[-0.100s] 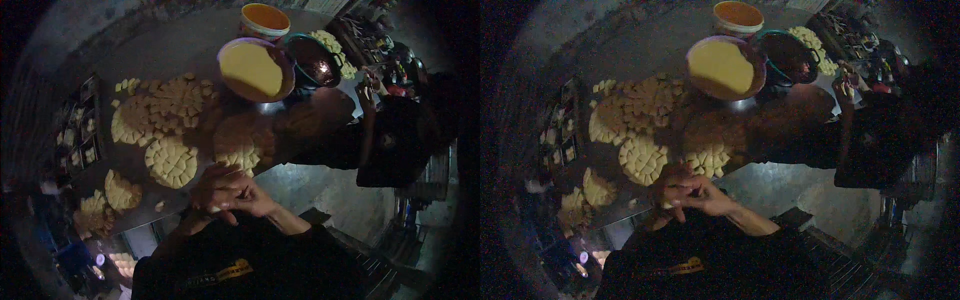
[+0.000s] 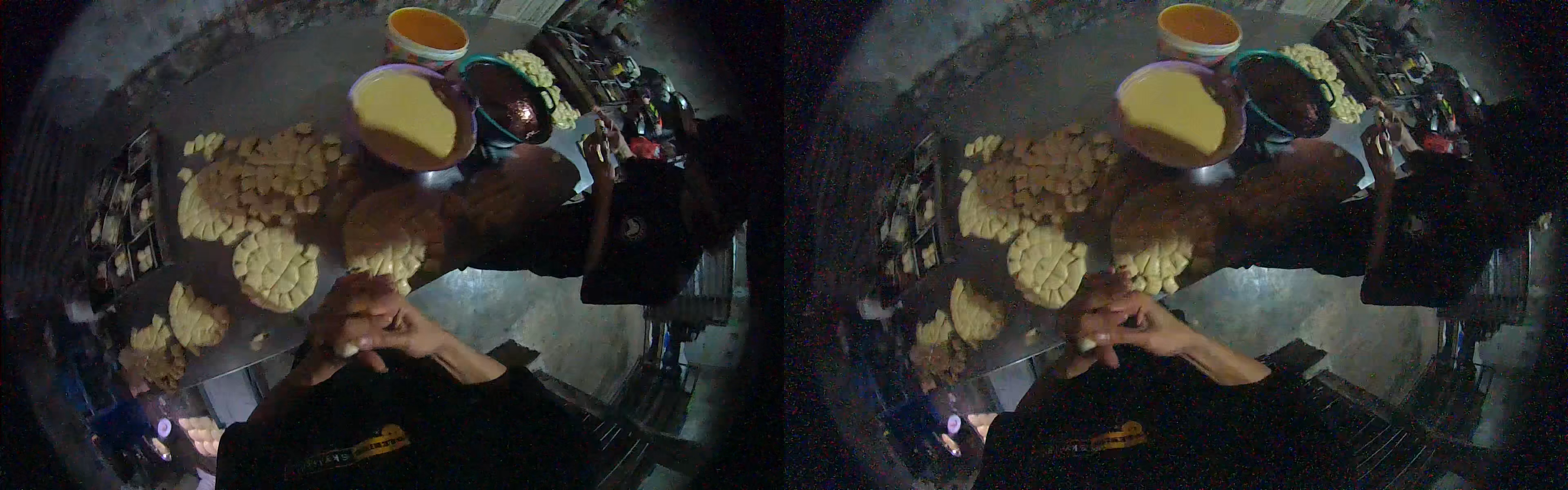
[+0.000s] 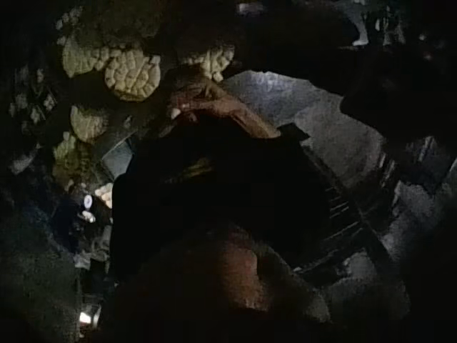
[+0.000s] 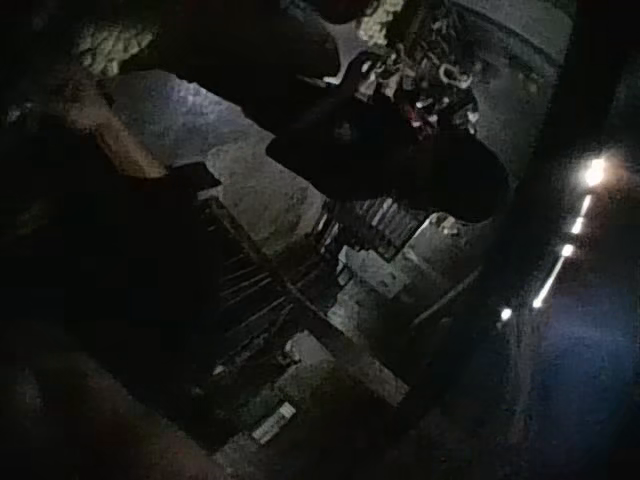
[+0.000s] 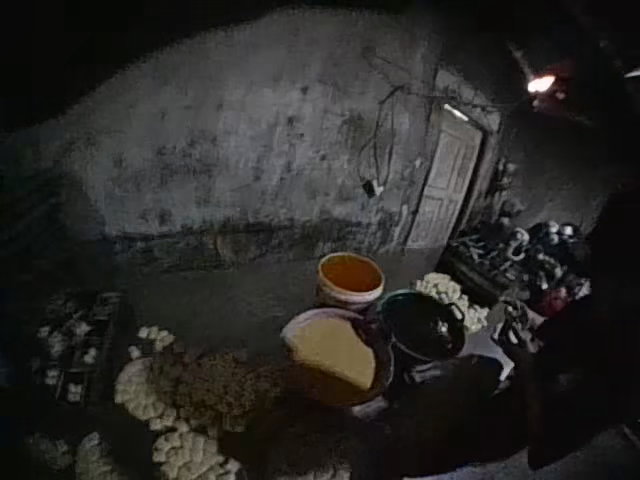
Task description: The person shapes pieces of dough into small rolls by hand, placing them onto trays and arranging them on the work table.
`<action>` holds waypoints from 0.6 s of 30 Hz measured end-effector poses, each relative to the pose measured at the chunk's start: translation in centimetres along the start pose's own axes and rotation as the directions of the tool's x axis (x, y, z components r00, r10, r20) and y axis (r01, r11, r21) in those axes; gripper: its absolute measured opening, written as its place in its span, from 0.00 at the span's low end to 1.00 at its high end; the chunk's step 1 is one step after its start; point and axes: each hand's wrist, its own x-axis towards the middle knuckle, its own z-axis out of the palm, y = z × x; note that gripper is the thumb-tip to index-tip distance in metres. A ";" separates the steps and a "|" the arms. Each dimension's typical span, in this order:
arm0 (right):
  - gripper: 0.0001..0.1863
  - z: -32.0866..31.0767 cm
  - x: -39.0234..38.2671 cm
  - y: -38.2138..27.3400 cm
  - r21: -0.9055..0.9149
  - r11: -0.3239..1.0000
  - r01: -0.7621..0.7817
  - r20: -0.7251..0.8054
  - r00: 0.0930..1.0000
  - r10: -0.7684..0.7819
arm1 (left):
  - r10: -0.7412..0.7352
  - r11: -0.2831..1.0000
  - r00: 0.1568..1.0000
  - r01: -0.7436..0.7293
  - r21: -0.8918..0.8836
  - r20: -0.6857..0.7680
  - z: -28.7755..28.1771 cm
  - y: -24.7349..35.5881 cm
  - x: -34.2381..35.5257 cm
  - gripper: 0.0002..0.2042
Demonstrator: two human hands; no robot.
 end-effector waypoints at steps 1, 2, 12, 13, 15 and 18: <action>0.08 -0.7 -0.4 0.0 0.032 0.999 -0.028 0.047 0.999 0.027 | -0.047 0.998 0.999 0.046 -0.050 -0.012 0.2 0.2 -0.5 0.32; 0.10 -1.4 -0.7 -0.1 0.056 0.997 -0.058 0.095 0.994 0.053 | -0.088 0.991 0.996 0.085 -0.098 -0.027 0.7 0.1 -0.3 0.34; 0.16 -23.1 5.3 -15.6 -0.920 0.279 -0.276 -0.378 0.810 -0.448 | -0.581 0.814 0.713 0.524 -0.252 -0.393 0.8 -1.9 2.0 0.60; 0.16 -26.7 5.9 -17.0 -0.929 0.065 -0.364 -0.350 0.811 -0.469 | -0.606 0.795 0.691 0.529 -0.296 -0.395 0.4 -1.7 1.3 0.58; 0.17 -32.8 6.4 -18.5 -0.883 -0.229 -0.410 -0.280 0.851 -0.444 | -0.649 0.760 0.648 0.528 -0.379 -0.399 -0.6 -1.4 -0.2 0.56; 0.19 -38.6 6.6 -19.5 -0.783 -0.482 -0.394 -0.227 0.902 -0.368 | -0.717 0.697 0.549 0.576 -0.427 -0.429 -1.0 -2.0 -3.0 0.52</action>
